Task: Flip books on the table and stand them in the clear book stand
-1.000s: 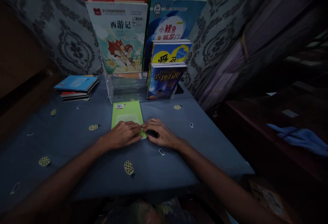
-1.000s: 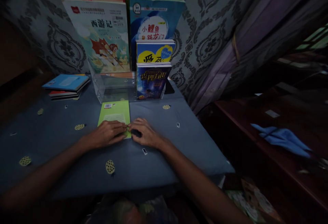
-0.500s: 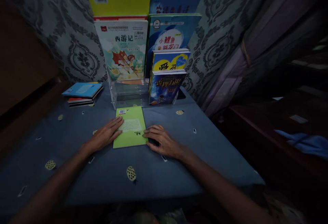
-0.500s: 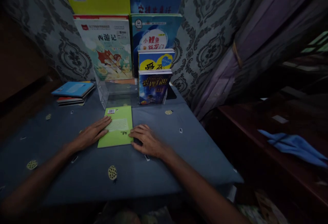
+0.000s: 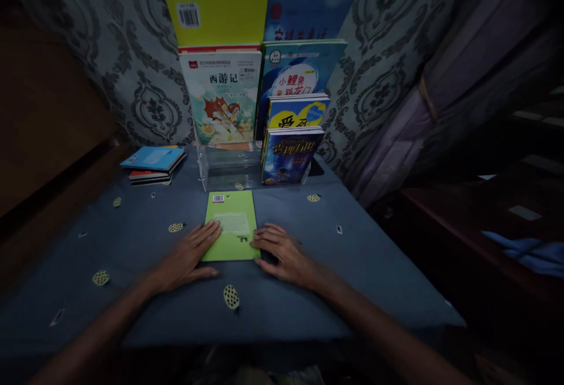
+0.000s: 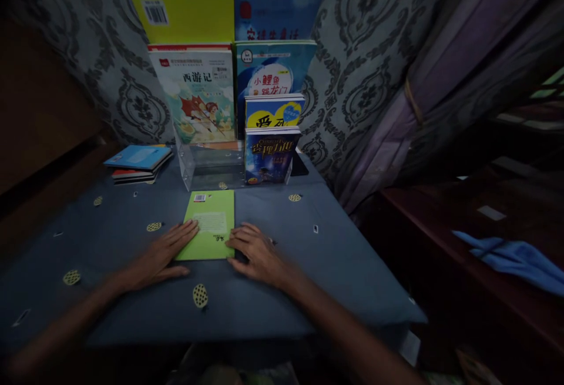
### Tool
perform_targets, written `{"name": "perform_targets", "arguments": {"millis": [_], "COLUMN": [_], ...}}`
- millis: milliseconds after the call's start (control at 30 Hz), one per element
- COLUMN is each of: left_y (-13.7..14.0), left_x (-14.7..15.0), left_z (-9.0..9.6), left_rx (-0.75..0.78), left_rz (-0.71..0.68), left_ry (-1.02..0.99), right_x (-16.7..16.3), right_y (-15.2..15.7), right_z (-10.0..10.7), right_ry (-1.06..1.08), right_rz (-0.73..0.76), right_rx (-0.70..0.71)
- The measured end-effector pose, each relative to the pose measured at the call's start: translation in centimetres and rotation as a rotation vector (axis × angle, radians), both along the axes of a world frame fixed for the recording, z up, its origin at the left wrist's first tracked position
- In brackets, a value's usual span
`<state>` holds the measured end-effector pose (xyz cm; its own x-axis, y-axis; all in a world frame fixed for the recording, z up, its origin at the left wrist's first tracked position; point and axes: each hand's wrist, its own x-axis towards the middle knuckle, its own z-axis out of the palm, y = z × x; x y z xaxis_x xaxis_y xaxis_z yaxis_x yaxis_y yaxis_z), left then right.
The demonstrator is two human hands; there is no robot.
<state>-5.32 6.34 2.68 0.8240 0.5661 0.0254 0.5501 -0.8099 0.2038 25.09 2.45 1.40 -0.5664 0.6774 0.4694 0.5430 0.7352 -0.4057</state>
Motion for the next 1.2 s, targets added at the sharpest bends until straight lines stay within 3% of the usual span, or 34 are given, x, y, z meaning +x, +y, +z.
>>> {"name": "perform_targets", "arguments": {"millis": [367, 600, 900, 1033, 1200], "left_y": [-5.7, -9.2, -8.3, -8.1, -8.1], "left_x": [-0.1, -0.4, 0.7, 1.4, 1.2], "left_z": [0.2, 0.0, -0.8, -0.8, 1.0], "left_rx": [-0.111, -0.152, -0.077, -0.177, -0.289], "left_rz": [-0.05, -0.033, 0.123, 0.135, 0.194], "left_ry": [-0.018, -0.02, -0.221, -0.31, -0.524], "right_x": [0.4, 0.6, 1.2, 0.9, 1.4], "right_y": [-7.6, -11.2, -10.1, -9.1, -8.9], "right_z": [1.7, 0.7, 2.0, 1.7, 0.4], "right_ry": [-0.121, -0.192, -0.161, -0.18, -0.155], "right_rz": [0.015, -0.005, -0.124, -0.064, -0.108], "right_rx": [-0.188, -0.236, -0.305, -0.335, -0.423]}}
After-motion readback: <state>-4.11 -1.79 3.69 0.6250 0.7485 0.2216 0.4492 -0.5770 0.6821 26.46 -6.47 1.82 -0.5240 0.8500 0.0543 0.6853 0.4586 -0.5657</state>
